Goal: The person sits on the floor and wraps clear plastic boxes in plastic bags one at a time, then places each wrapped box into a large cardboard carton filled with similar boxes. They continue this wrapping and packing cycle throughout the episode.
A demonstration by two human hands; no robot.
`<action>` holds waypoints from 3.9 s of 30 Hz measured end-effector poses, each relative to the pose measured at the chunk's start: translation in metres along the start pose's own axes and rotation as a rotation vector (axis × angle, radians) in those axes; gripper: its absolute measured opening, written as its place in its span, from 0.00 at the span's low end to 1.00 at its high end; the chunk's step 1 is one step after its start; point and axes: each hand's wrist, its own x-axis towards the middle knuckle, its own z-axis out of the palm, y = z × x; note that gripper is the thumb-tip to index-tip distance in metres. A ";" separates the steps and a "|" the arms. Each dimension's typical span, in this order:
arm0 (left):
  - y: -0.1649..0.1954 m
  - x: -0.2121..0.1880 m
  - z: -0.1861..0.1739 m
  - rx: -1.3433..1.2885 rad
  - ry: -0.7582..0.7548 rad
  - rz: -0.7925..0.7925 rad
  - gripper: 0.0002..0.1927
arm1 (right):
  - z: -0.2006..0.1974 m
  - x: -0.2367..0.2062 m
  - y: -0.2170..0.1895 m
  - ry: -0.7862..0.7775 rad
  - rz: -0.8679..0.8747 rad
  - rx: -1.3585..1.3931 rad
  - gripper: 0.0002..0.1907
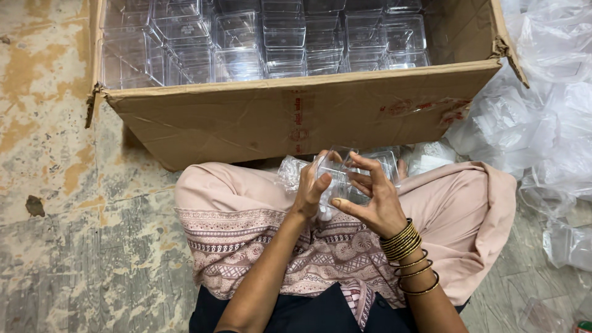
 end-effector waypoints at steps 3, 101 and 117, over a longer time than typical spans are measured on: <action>-0.005 0.001 -0.004 0.080 -0.028 -0.005 0.46 | 0.000 0.004 0.001 -0.005 -0.036 -0.039 0.50; 0.018 -0.006 0.027 -0.603 -0.098 -0.361 0.30 | 0.002 -0.026 -0.048 0.381 -0.374 -0.405 0.07; -0.007 -0.012 0.033 -0.788 -0.073 -0.478 0.26 | -0.019 -0.028 -0.027 0.390 -0.157 -0.415 0.20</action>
